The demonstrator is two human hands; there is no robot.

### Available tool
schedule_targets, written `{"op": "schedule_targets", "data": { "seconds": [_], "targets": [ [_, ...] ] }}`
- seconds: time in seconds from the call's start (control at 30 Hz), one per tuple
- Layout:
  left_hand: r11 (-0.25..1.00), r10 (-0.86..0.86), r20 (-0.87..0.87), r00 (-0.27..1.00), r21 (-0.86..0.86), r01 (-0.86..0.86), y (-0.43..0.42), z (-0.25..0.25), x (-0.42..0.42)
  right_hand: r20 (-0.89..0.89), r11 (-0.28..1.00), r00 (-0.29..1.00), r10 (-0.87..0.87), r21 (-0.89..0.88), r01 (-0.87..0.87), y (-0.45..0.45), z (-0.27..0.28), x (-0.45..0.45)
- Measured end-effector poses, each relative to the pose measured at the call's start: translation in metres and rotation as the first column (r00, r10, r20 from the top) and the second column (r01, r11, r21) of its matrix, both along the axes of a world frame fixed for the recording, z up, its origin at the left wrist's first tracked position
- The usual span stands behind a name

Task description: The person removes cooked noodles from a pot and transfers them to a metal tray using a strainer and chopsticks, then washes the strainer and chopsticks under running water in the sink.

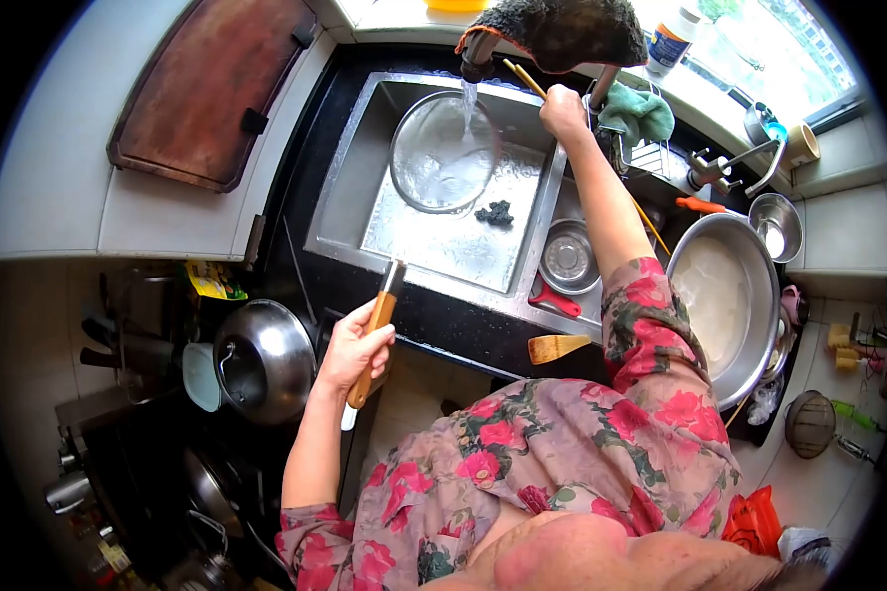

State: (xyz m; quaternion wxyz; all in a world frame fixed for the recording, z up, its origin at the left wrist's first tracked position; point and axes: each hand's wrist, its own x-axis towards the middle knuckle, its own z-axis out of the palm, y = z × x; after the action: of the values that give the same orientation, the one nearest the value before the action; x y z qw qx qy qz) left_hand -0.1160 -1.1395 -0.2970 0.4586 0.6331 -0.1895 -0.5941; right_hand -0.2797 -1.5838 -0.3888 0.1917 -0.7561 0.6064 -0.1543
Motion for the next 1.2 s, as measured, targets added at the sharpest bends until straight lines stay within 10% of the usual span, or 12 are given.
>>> {"op": "schedule_targets", "data": {
  "seconds": [0.23,0.5,1.2],
  "targets": [
    [0.997,0.057,-0.532,0.845,-0.016,-0.077,-0.009,0.002,-0.007,-0.016,1.0,1.0,-0.004,0.014,0.005,-0.001,-0.004,0.0],
    [0.999,0.035,-0.672,0.74,0.042,-0.009,0.011,0.037,-0.028,-0.021,1.0,1.0,0.015,-0.012,-0.015,-0.003,-0.006,-0.004],
    [1.0,0.01,-0.113,0.994,-0.013,-0.011,-0.046,0.003,-0.031,-0.002,1.0,1.0,0.014,-0.004,-0.014,-0.005,-0.015,-0.004]
  ]
}}
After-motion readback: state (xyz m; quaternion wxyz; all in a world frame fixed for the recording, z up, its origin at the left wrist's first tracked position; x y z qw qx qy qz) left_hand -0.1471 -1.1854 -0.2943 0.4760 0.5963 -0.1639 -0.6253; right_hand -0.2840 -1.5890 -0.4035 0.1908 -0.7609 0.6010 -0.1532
